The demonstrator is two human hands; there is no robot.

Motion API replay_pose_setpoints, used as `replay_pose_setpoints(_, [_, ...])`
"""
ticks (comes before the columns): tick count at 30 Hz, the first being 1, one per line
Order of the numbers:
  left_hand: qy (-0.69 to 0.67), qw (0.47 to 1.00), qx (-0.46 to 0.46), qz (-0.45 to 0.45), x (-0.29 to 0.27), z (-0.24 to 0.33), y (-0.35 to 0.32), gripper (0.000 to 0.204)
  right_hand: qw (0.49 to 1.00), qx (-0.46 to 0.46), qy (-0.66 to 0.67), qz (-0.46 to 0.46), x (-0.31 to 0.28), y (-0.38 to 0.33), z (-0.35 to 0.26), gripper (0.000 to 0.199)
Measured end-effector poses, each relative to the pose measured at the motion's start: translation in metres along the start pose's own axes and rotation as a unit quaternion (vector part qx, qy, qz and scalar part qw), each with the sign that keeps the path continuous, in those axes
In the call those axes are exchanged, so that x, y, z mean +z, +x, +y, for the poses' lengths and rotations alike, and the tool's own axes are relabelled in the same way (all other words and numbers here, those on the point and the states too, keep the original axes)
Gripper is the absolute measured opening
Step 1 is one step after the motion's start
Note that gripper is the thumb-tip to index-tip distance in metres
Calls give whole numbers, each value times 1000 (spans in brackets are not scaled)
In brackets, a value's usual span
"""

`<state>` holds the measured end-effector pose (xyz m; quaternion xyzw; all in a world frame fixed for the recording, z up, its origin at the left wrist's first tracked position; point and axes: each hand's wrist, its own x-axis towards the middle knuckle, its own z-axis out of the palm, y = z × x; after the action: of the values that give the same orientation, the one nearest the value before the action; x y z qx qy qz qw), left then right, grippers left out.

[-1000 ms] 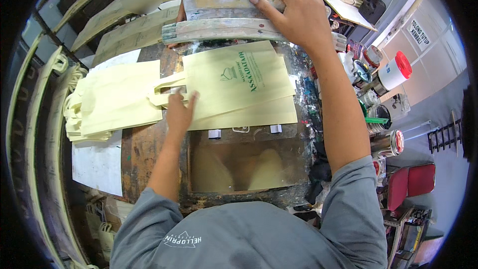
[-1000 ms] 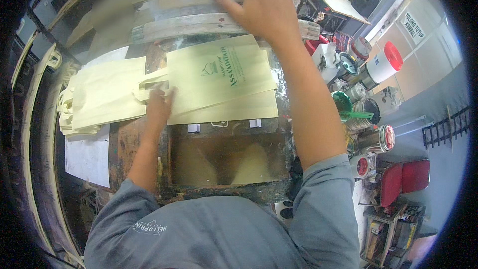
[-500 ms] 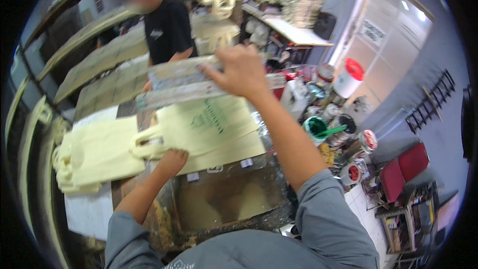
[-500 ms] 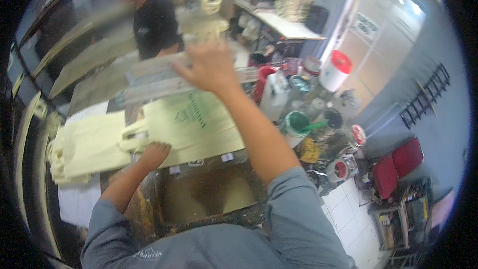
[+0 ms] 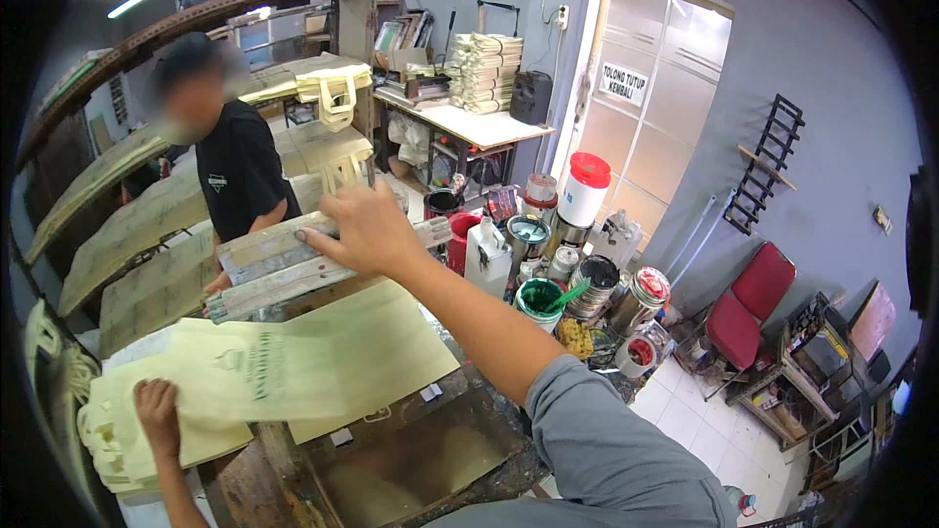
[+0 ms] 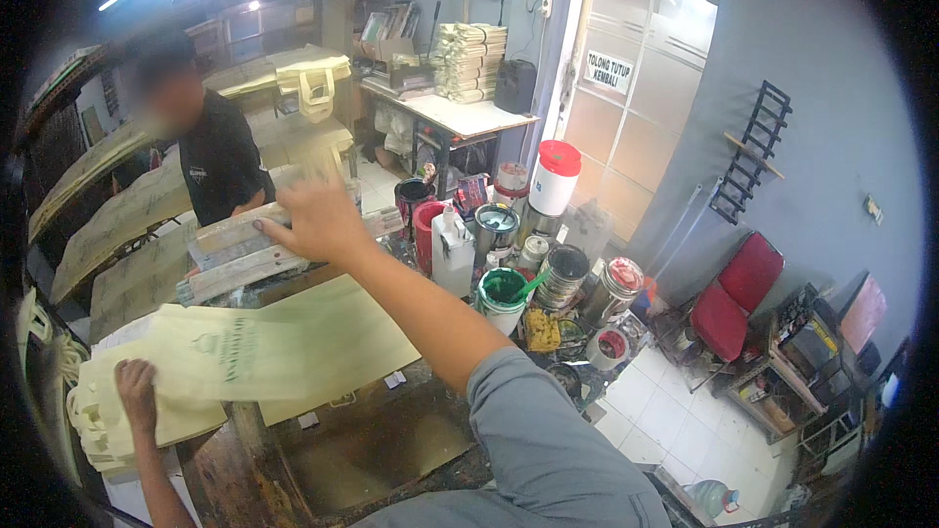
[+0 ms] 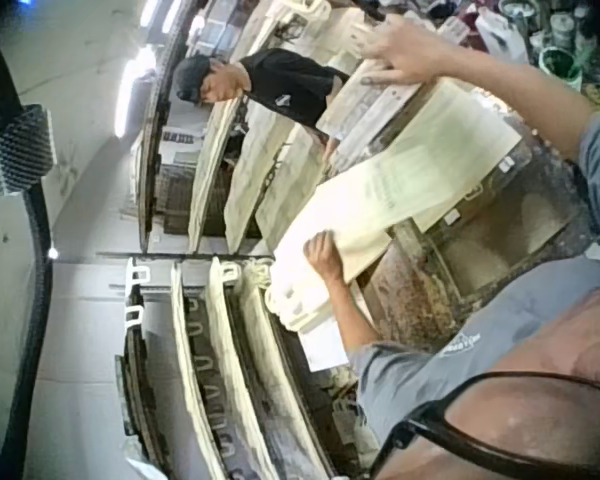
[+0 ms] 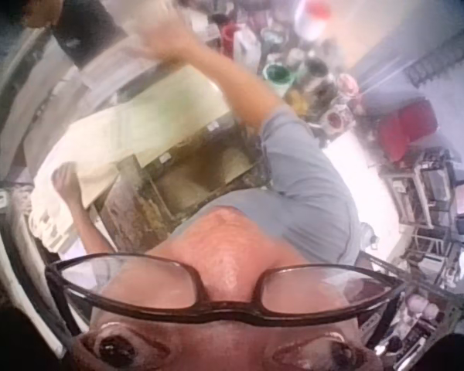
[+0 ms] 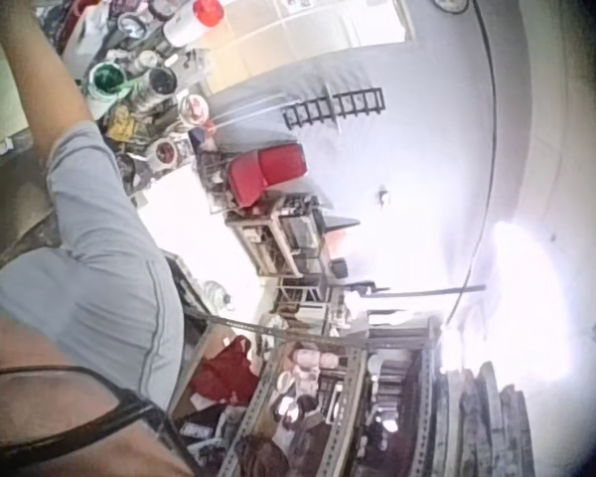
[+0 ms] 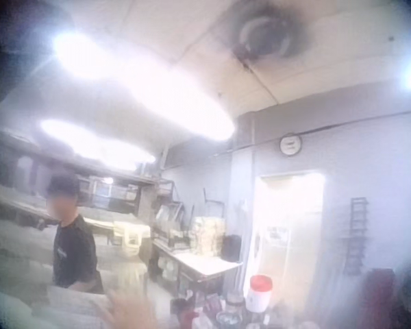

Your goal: The person positions yellow tote bags on a board and performs screen printing using green ink and a squeegee, later refilling the screen with ink from a container using a spatula.

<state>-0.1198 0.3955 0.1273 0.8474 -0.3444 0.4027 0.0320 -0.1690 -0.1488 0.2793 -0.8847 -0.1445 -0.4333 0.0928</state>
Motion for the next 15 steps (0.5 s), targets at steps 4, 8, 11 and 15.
replay_pose_setpoints(4, [34,988,-141,-44,-23,-94,-104,22,1000,-16,2,5,1,10,-6,57])
replay_pose_setpoints(8, [253,756,-435,-418,-44,-94,-112,79,999,11,-38,-34,12,16,2,62])
replay_pose_setpoints(11, [103,912,-319,-236,-2,-71,-134,93,1000,-2,-25,-9,14,17,9,59])
replay_pose_setpoints(15, [-417,857,-212,-216,46,243,10,73,998,-15,-66,-10,17,7,6,64])
